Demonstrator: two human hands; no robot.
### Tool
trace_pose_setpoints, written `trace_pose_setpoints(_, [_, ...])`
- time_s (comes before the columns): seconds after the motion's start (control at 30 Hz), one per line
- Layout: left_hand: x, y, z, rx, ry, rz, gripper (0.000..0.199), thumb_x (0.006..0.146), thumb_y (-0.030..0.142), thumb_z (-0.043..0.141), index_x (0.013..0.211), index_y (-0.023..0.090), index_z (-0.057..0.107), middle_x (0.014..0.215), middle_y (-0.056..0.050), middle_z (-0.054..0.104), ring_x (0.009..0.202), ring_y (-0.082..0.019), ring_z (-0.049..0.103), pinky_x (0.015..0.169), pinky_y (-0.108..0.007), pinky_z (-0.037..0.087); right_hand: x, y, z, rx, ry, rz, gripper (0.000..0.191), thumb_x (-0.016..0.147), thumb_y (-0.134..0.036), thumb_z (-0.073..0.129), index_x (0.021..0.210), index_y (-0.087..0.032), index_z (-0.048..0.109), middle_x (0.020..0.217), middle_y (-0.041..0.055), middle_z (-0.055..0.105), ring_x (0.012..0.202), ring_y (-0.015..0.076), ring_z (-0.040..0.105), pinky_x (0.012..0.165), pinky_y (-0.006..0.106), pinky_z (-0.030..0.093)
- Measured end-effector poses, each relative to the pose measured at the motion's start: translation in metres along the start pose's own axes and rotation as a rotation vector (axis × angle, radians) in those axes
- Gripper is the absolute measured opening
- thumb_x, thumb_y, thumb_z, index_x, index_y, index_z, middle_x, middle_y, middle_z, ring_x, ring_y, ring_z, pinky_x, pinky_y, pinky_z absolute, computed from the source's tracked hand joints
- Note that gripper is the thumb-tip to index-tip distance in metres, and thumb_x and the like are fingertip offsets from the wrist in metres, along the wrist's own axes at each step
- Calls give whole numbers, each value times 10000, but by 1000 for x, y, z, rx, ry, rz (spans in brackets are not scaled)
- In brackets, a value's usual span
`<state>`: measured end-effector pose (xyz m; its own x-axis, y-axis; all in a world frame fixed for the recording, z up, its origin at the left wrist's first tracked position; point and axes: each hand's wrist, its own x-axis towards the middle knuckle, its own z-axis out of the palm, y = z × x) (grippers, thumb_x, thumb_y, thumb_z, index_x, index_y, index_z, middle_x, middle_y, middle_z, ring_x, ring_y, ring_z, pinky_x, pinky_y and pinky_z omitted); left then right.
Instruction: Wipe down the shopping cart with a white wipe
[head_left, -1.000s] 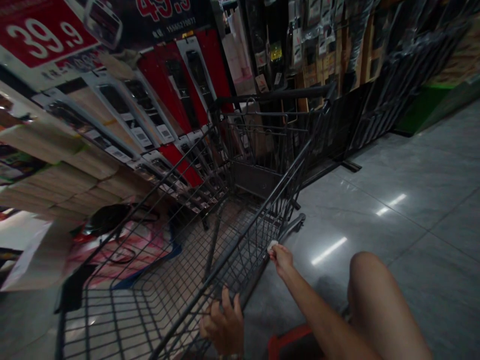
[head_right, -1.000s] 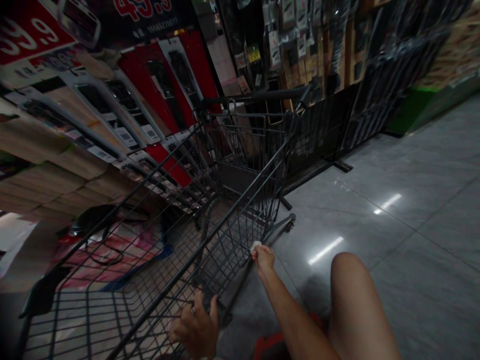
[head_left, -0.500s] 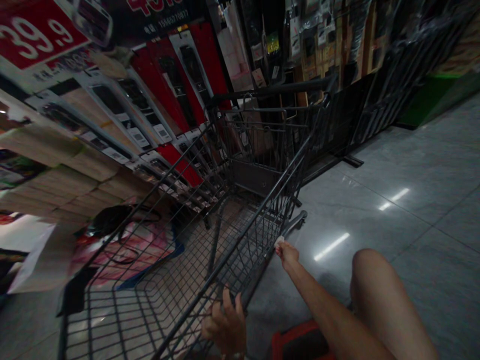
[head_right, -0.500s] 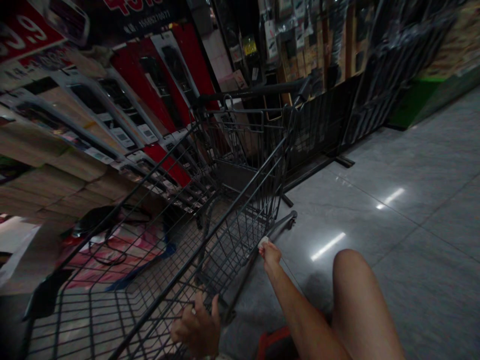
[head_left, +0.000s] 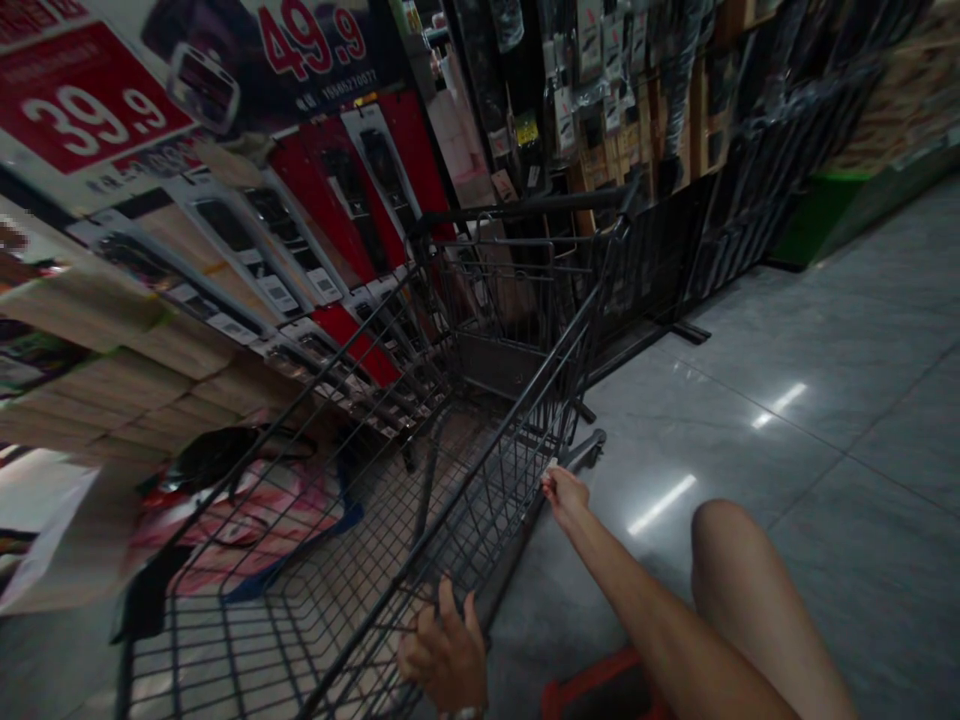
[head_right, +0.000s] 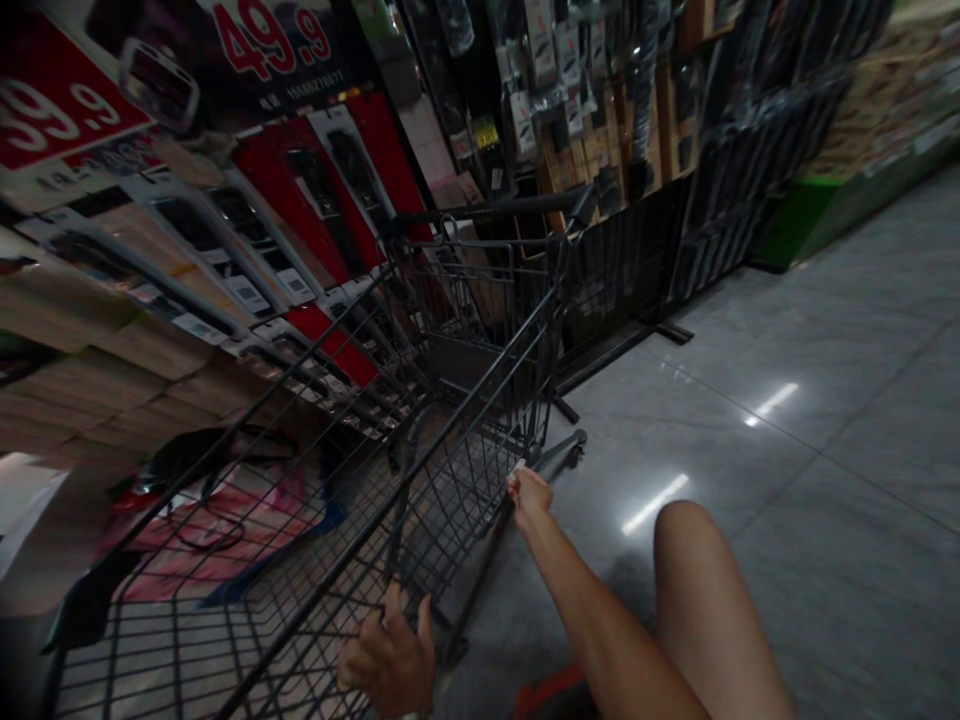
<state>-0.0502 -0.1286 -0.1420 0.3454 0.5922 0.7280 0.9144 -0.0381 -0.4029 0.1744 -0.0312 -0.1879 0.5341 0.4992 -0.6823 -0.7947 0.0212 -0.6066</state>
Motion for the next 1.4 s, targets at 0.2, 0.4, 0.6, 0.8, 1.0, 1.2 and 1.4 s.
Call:
trace_pose_setpoints(0.2, [-4,-1,3,-83,-21,-50,363,746,417,667,1069,251,656,860,-74,607,802,-236,494,748,-423,397,-10,-18,2,41,15,32,166,556,-148,715,595,-170,555,409,-49,566,355,76,510,353,158,409])
trace_pose_setpoints(0.4, [2,3,-3,17,-15,5,377,763,437,632,1046,190,657,856,-103,600,809,-257,487,731,-432,404,-12,-26,5,19,-24,-53,233,477,-225,760,646,-148,620,437,-33,600,363,81,502,352,173,391])
trace_pose_setpoints(0.6, [7,7,-5,-13,-4,-60,334,778,435,595,997,192,664,839,-107,597,811,-260,487,757,-448,401,-6,-12,4,-22,12,-79,222,464,-277,728,598,-161,595,387,-54,556,341,76,476,347,172,365])
trace_pose_setpoints(0.8, [1,5,2,3,25,-78,389,728,486,632,1015,226,663,828,-84,595,802,-252,487,729,-441,406,5,4,-7,-90,45,-78,175,479,-269,700,557,-164,583,380,-52,545,345,92,494,344,180,361])
trace_pose_setpoints(1.0, [-9,1,11,-6,31,-103,395,701,540,655,982,262,666,808,-62,582,808,-247,481,731,-433,400,14,20,-18,-136,109,-37,172,457,-216,716,551,-156,585,353,-54,539,313,94,473,321,183,357])
trace_pose_setpoints(1.2, [-15,-7,14,28,-26,-15,415,658,504,707,989,257,667,828,-83,589,810,-265,492,719,-454,417,27,16,-20,-118,220,25,209,524,-186,735,521,-175,526,323,-74,503,294,89,478,318,168,370])
trace_pose_setpoints(1.4, [-6,-1,12,93,2,-17,402,692,507,675,974,219,663,828,-93,579,823,-270,484,720,-464,424,26,6,-6,-43,217,106,165,586,-90,693,570,-162,546,372,-50,550,323,88,519,343,156,410])
